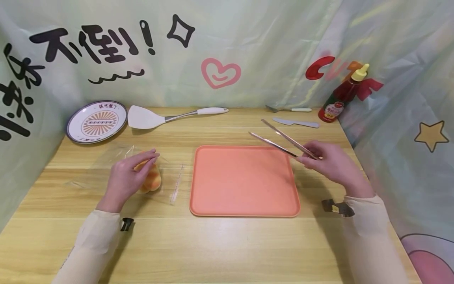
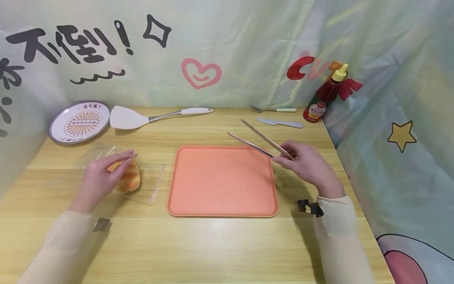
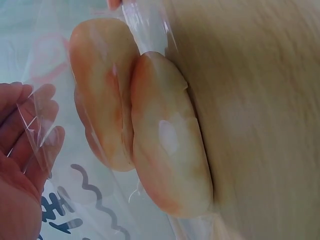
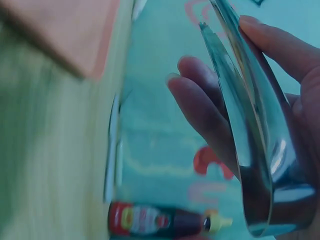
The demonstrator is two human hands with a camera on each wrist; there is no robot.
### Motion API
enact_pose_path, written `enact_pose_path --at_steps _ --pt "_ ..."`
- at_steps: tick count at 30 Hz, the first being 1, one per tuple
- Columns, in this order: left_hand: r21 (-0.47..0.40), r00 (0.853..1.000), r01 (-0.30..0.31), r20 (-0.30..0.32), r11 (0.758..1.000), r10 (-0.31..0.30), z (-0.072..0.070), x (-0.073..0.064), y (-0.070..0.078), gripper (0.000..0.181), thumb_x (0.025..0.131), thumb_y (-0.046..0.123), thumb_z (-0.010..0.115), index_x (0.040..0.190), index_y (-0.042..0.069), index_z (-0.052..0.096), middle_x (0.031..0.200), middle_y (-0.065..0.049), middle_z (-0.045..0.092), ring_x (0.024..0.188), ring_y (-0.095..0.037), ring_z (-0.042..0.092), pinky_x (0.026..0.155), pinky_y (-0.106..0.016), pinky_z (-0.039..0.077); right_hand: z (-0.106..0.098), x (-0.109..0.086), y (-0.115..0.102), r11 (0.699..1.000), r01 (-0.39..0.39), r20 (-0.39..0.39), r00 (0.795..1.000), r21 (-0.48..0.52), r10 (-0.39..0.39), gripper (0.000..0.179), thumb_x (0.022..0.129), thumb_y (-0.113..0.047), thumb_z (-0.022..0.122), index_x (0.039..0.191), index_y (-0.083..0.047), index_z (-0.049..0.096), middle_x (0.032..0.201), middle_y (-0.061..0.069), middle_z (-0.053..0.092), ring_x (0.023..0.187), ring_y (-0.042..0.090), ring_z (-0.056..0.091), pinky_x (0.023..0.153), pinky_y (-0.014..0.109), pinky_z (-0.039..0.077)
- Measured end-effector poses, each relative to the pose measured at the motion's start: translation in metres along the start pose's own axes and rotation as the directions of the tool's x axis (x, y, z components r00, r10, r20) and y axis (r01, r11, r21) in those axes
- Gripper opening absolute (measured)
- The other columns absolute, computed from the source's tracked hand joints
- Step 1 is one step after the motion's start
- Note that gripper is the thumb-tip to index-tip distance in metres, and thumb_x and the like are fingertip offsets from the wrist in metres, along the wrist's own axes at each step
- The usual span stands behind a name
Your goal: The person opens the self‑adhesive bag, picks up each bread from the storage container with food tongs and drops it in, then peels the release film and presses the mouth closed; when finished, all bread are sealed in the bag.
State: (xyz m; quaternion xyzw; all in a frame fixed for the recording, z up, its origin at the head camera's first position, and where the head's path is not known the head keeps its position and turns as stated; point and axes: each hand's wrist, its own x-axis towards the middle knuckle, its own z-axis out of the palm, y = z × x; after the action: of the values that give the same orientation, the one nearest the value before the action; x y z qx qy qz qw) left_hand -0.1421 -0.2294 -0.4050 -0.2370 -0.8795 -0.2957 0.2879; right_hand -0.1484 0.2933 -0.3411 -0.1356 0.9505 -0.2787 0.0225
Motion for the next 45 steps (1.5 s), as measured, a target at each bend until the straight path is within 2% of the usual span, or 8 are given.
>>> enact_pose_path --at_steps 6,13,18,24,29,35,38,45 --pt "-0.006 1.000 0.010 -0.005 1.000 -0.010 0.001 0.001 0.000 0.026 0.078 -0.006 0.079 0.101 0.003 0.076 0.105 -0.011 0.073 0.086 -0.031 0.071 0.065 -0.039 0.053 -0.006 -0.018 0.027 0.995 -0.095 -0.035 0.995 -0.005 0.095 0.033 0.091 -0.033 0.073 0.105 -0.004 0.067 0.086 0.005 0.069 0.071 0.017 0.063 0.059 0.029 0.047" --pt "0.001 1.000 0.000 0.004 1.000 0.000 -0.001 0.001 0.001 0.025 0.079 -0.005 0.078 0.103 0.003 0.076 0.106 -0.011 0.072 0.085 -0.030 0.072 0.065 -0.038 0.054 -0.008 -0.034 0.051 0.974 -0.223 -0.053 0.974 -0.037 0.220 0.047 0.090 -0.043 0.070 0.110 -0.001 0.062 0.090 0.013 0.067 0.074 0.026 0.058 0.049 0.033 0.046" --pt "0.000 1.000 0.013 0.004 1.000 -0.013 -0.002 0.000 0.001 0.026 0.078 -0.005 0.079 0.102 0.004 0.076 0.106 -0.010 0.072 0.085 -0.030 0.072 0.063 -0.037 0.054 -0.007 -0.041 0.065 0.971 -0.232 -0.100 0.969 -0.067 0.224 0.045 0.091 -0.040 0.070 0.105 0.002 0.061 0.091 0.015 0.068 0.080 0.029 0.060 0.058 0.032 0.046" --pt "-0.004 1.000 -0.001 -0.006 1.000 0.001 -0.003 0.000 0.000 0.025 0.079 -0.005 0.078 0.103 0.004 0.076 0.106 -0.011 0.072 0.084 -0.030 0.072 0.061 -0.038 0.054 -0.005 -0.048 0.076 0.962 -0.265 -0.093 0.962 -0.071 0.258 0.048 0.093 -0.041 0.068 0.104 0.005 0.059 0.093 0.020 0.067 0.082 0.031 0.061 0.063 0.034 0.046" --pt "0.003 1.000 -0.008 0.000 1.000 0.008 -0.003 -0.002 -0.001 0.025 0.080 -0.005 0.078 0.103 0.003 0.076 0.107 -0.011 0.072 0.086 -0.030 0.072 0.063 -0.038 0.055 -0.002 -0.057 0.085 0.950 -0.301 -0.086 0.952 -0.080 0.295 0.053 0.094 -0.044 0.065 0.105 0.007 0.057 0.095 0.023 0.064 0.080 0.030 0.058 0.060 0.034 0.047" --pt "0.001 1.000 0.023 0.010 1.000 -0.023 -0.002 -0.004 -0.002 0.024 0.079 -0.006 0.078 0.101 0.003 0.076 0.106 -0.012 0.072 0.089 -0.032 0.071 0.069 -0.033 0.055 -0.002 -0.064 0.092 0.933 -0.349 -0.060 0.937 -0.089 0.345 0.057 0.095 -0.049 0.061 0.104 0.007 0.055 0.093 0.021 0.061 0.076 0.029 0.056 0.058 0.034 0.045" --pt "0.003 0.999 0.033 0.017 0.999 -0.034 -0.002 -0.004 -0.001 0.024 0.080 -0.004 0.077 0.102 0.003 0.076 0.107 -0.012 0.072 0.090 -0.032 0.071 0.072 -0.036 0.054 -0.001 -0.067 0.094 0.930 -0.355 -0.057 0.935 -0.091 0.351 0.057 0.095 -0.048 0.062 0.102 0.008 0.056 0.091 0.020 0.061 0.076 0.029 0.056 0.059 0.035 0.045" --pt "0.012 1.000 0.023 0.011 1.000 -0.023 -0.002 -0.004 -0.002 0.025 0.079 -0.006 0.077 0.103 0.002 0.076 0.106 -0.012 0.072 0.089 -0.033 0.071 0.067 -0.043 0.055 0.001 -0.072 0.098 0.916 -0.395 -0.050 0.919 -0.074 0.392 0.061 0.095 -0.051 0.059 0.103 0.008 0.055 0.090 0.019 0.061 0.074 0.029 0.056 0.055 0.033 0.045"
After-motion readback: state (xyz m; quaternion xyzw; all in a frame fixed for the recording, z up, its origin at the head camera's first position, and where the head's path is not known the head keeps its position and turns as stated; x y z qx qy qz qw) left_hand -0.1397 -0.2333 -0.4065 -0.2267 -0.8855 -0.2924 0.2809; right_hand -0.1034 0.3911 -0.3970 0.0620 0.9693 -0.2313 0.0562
